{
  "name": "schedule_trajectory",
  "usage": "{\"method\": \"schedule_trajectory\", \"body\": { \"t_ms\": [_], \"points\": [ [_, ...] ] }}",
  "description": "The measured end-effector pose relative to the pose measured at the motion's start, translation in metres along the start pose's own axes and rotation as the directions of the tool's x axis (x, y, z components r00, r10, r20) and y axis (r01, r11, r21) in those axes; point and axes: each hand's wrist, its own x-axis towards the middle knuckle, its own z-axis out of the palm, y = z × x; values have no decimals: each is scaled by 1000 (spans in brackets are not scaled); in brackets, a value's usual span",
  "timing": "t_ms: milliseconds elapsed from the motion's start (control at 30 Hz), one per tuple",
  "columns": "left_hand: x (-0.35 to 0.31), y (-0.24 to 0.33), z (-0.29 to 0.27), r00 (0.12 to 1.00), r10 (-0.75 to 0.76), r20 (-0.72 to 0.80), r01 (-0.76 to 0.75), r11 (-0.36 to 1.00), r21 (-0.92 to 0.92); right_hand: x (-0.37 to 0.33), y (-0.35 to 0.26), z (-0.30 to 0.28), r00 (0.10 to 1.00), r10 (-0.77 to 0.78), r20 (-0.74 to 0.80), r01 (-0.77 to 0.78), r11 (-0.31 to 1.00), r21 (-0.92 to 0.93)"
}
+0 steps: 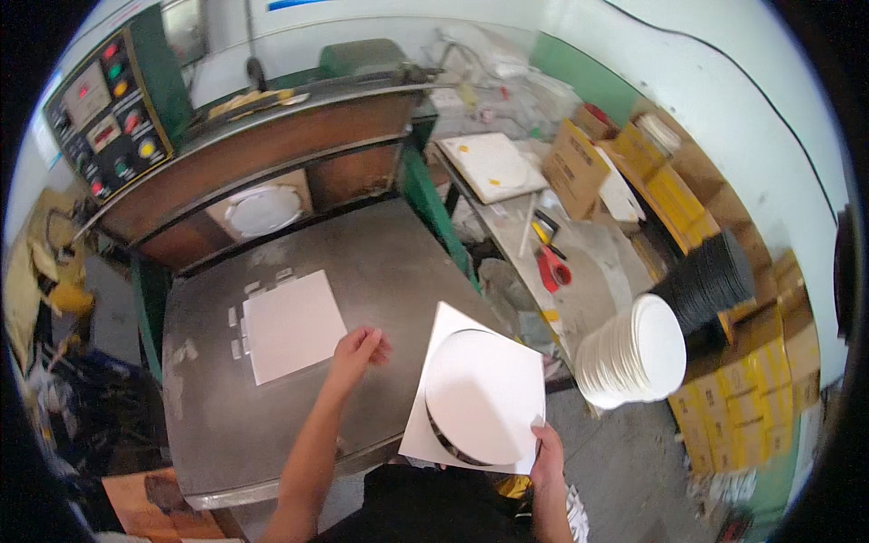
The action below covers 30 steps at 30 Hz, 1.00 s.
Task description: The person picks up square paper sheets from a stack and places them into a die-cutting machine. They remove the cut circular paper pieces and place them onto a finished stack.
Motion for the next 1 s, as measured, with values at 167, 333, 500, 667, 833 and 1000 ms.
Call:
{"method": "schedule_trajectory", "body": {
  "t_ms": [167,333,500,667,833,1000],
  "points": [
    [-80,64,57,937,-58,343,101,989,-109,17,17,-33,986,115,124,-136,975,174],
    [-90,51,83,929,-200,310,247,962,-119,9,-1,-44,999,1,44,-3,999,47],
    [-91,22,128,968,-88,236,42,980,194,22,-3,-96,995,52,80,-60,994,95],
    [-97,2,173,994,-31,102,3,966,257,23,-23,-131,994,77,83,-82,995,60],
    [-106,10,244,947,-158,281,119,981,151,44,-18,-200,983,148,110,-153,988,36],
    [-81,22,289,936,-217,279,233,972,-24,25,-36,-310,985,159,64,-158,987,-23]
  ]
}}
